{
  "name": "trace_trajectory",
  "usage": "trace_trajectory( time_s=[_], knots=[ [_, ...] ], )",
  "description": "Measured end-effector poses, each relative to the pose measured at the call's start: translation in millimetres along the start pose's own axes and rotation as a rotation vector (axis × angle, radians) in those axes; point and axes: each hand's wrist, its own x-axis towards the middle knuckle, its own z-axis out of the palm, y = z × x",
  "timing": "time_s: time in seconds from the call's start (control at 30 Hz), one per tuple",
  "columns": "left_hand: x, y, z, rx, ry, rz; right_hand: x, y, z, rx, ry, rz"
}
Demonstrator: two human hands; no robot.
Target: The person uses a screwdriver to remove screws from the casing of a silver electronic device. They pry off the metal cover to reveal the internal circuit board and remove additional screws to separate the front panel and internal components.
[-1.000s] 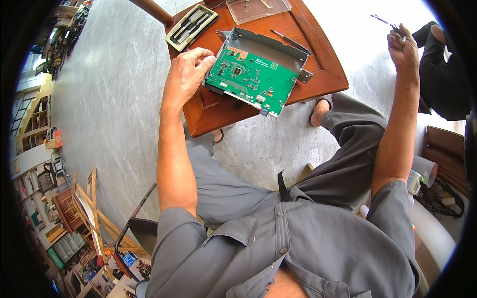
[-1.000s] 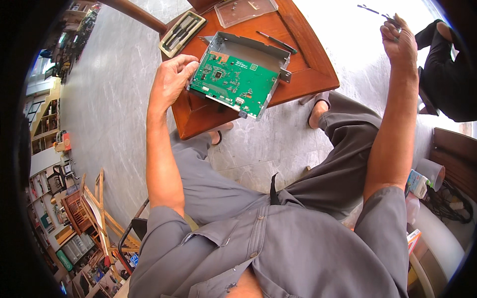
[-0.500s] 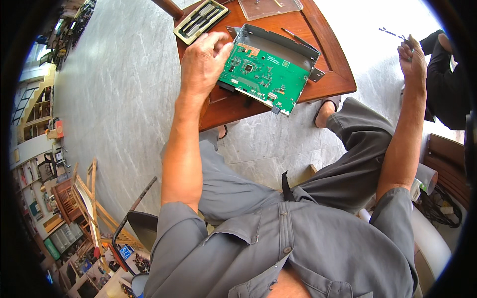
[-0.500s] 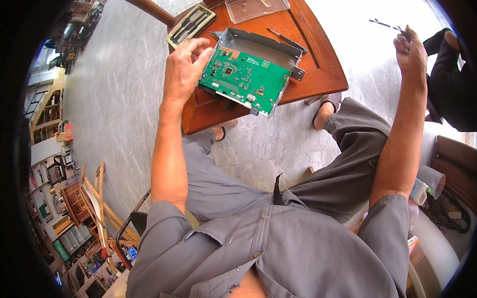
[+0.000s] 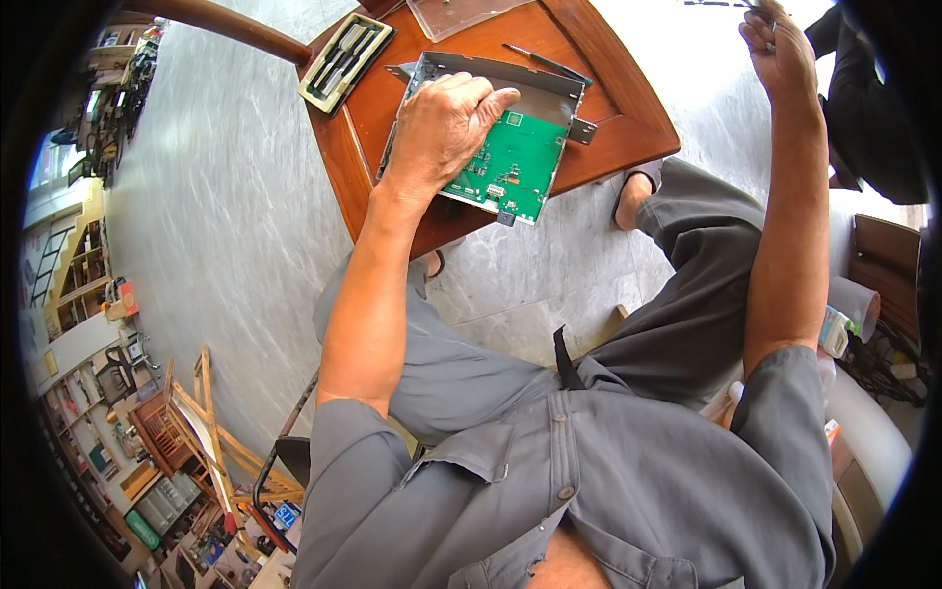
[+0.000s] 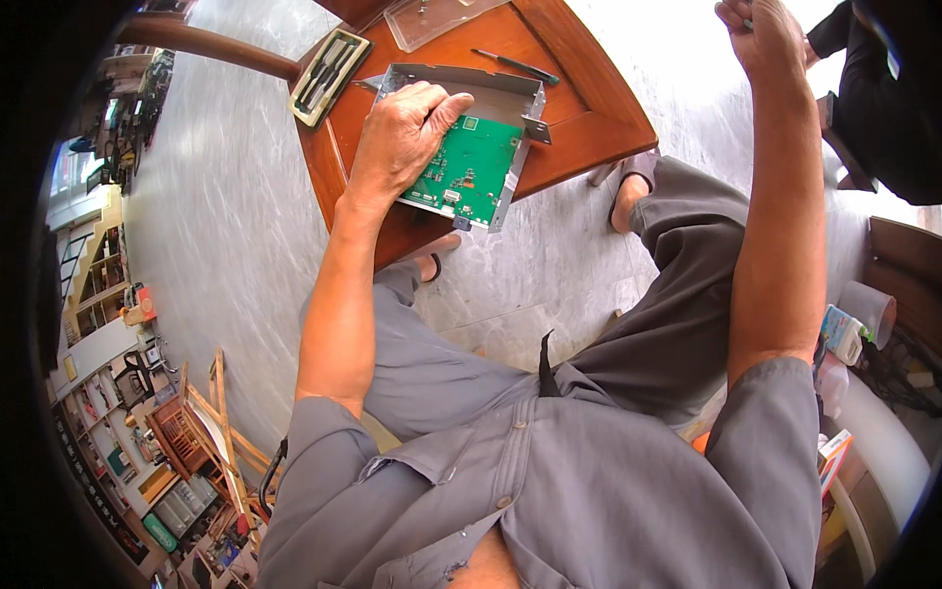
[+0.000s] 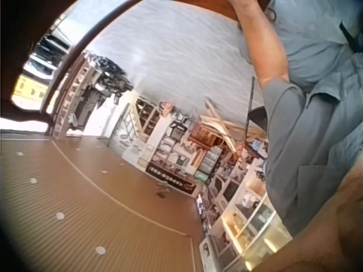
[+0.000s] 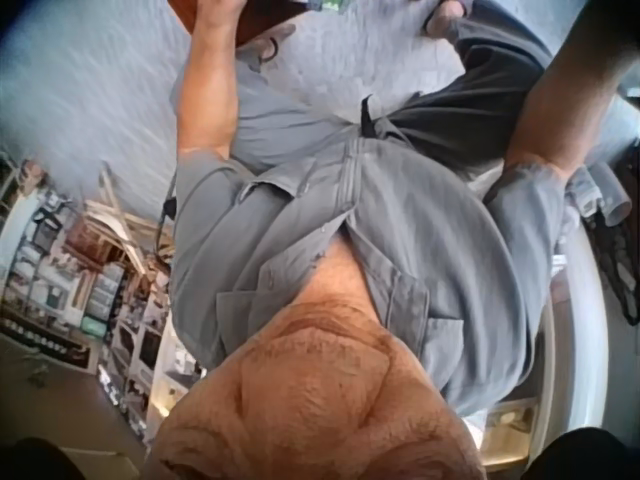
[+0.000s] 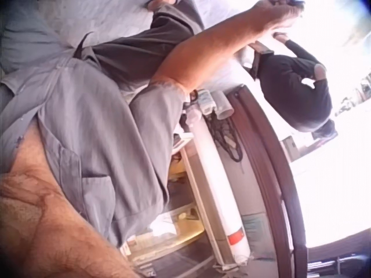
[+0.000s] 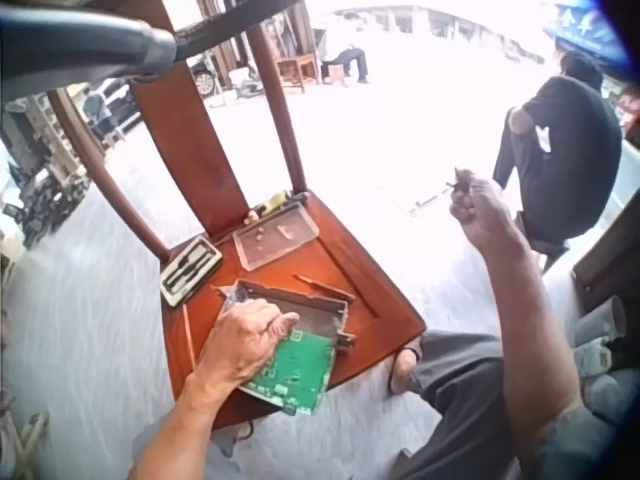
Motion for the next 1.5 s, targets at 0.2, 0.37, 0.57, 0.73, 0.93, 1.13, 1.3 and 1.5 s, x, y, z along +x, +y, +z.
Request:
trace_trajectory(
  time_s=[0.2, 0.37, 0.57, 0.73, 0.93, 1.13, 1.3, 1.5],
  knots=[
    [7.9, 5.8, 6.0, 0.045, 0.08, -0.087, 3.8, -10.1, -8.4, -0.022, 0.039, -0.028],
    [7.8, 0.5, -1.3, 0.156, 0.142, -0.236, 5.3, -11.7, -18.8, -0.018, 0.043, -0.032],
    [5.7, -6.3, -17.9, 0.159, -0.053, -0.388, 13.7, -10.0, -22.9, -0.025, 0.044, -0.035],
    [-2.0, -6.5, -35.8, -0.041, -0.243, -0.382, 28.2, -10.6, -45.6, -0.053, 0.019, -0.054],
    [-18.3, -2.0, -37.5, 0.027, -0.294, -0.122, 46.5, -19.4, -97.9, -0.015, 0.06, -0.04],
    [-31.3, 1.5, -33.1, 0.218, -0.337, -0.038, -2.9, -21.9, -78.6, -0.039, 0.33, 0.026],
    [-27.6, 7.4, -30.2, 0.222, -0.279, -0.025, -29.8, 2.2, -163.6, -0.02, 0.306, 0.15],
    [-11.9, 11.7, -23.5, 0.228, -0.232, -0.033, -87.4, 106.0, -349.2, -0.128, 0.345, 0.427]
  ],
)
